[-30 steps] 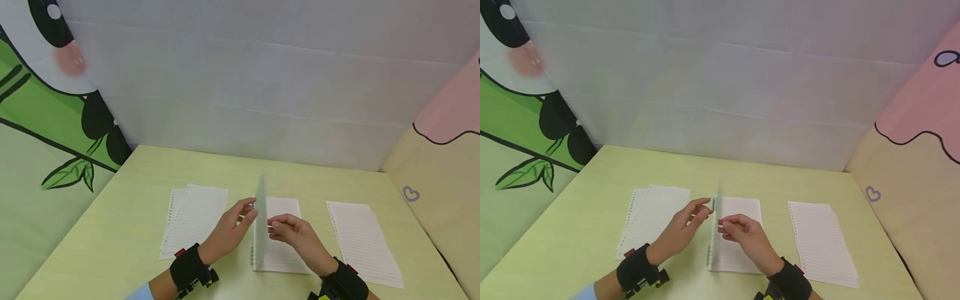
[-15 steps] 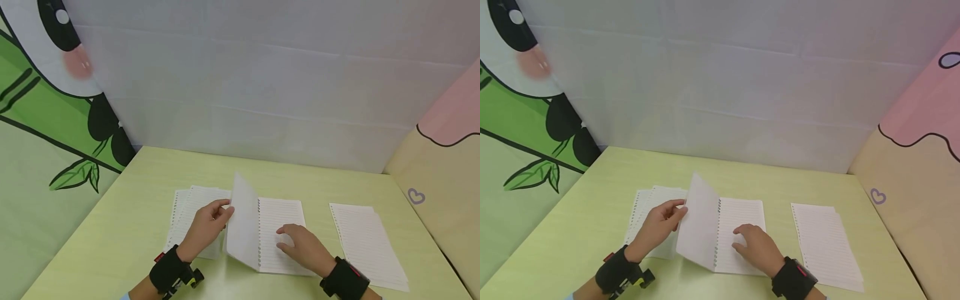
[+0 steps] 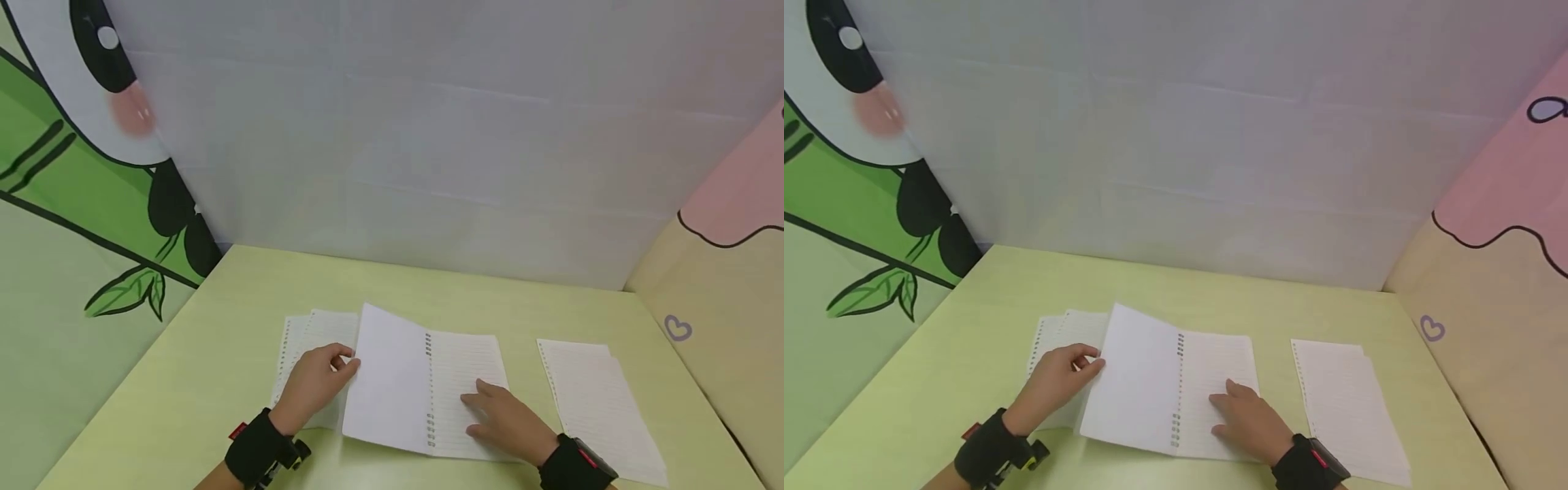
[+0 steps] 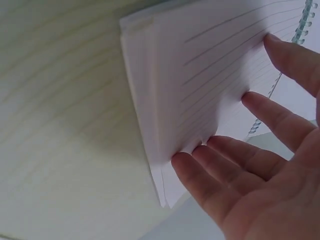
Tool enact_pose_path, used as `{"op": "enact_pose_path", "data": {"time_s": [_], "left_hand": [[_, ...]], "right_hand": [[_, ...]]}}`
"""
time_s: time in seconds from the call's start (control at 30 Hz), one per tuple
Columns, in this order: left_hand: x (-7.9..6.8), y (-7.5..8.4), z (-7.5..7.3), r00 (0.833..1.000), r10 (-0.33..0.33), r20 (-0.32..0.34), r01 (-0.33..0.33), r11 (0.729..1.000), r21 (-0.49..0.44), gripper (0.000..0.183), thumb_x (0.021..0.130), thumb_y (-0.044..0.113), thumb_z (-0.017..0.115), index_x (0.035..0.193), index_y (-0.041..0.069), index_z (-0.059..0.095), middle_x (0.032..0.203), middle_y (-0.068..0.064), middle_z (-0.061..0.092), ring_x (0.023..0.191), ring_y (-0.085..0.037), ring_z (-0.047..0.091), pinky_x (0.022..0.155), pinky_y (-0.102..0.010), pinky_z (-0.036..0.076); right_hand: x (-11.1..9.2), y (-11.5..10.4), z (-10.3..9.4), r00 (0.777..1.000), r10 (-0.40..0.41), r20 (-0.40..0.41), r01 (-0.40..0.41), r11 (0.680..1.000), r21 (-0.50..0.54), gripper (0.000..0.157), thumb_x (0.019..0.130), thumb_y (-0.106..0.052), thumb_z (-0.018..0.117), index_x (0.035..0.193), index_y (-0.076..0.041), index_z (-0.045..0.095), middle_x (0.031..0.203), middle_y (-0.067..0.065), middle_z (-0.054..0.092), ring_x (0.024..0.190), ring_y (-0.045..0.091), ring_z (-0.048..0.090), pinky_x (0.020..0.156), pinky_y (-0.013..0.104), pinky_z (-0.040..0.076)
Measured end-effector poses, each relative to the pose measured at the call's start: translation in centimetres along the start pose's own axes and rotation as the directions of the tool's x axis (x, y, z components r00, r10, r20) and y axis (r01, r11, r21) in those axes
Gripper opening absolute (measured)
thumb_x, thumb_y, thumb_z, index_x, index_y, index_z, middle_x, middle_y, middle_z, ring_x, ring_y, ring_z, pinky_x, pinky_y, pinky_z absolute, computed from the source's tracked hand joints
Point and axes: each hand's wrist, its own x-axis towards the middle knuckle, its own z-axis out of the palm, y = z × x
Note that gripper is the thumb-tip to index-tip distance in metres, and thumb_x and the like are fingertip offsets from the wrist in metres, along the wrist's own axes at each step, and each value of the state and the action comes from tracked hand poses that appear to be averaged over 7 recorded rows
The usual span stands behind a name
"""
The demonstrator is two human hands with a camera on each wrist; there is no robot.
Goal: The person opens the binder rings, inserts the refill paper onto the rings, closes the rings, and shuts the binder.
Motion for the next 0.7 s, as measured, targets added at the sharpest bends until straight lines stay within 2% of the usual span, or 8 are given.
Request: {"op": "enact_pose_path", "data": {"time_s": [0.3, 0.7], "left_hand": [[-0.2, -0.7, 1.7, 0.994, 0.036, 0.106, -0.051, 0.989, 0.141, 0.018, 0.087, 0.014, 0.065, 0.098, 0.002, 0.072, 0.074, -0.007, 0.070, 0.057, -0.011, 0.052, 0.054, -0.032, 0.046], [0.4, -0.8, 3.4, 0.980, 0.099, 0.174, -0.139, 0.962, 0.235, 0.016, 0.086, 0.012, 0.063, 0.092, 0.000, 0.071, 0.077, -0.010, 0.073, 0.058, -0.011, 0.053, 0.052, -0.032, 0.047]], "right_hand": [[-1.8, 1.9, -0.7, 0.999, -0.046, -0.018, 0.045, 0.999, -0.016, 0.047, 0.078, -0.023, 0.075, 0.117, 0.003, 0.067, 0.127, 0.036, 0.059, 0.118, 0.048, 0.051, 0.093, 0.061, 0.046], [-2.8, 2.9, -1.4, 1.000, 0.006, 0.004, -0.006, 1.000, -0.003, 0.049, 0.078, -0.025, 0.075, 0.118, 0.001, 0.067, 0.129, 0.038, 0.056, 0.118, 0.050, 0.051, 0.091, 0.063, 0.047]]}}
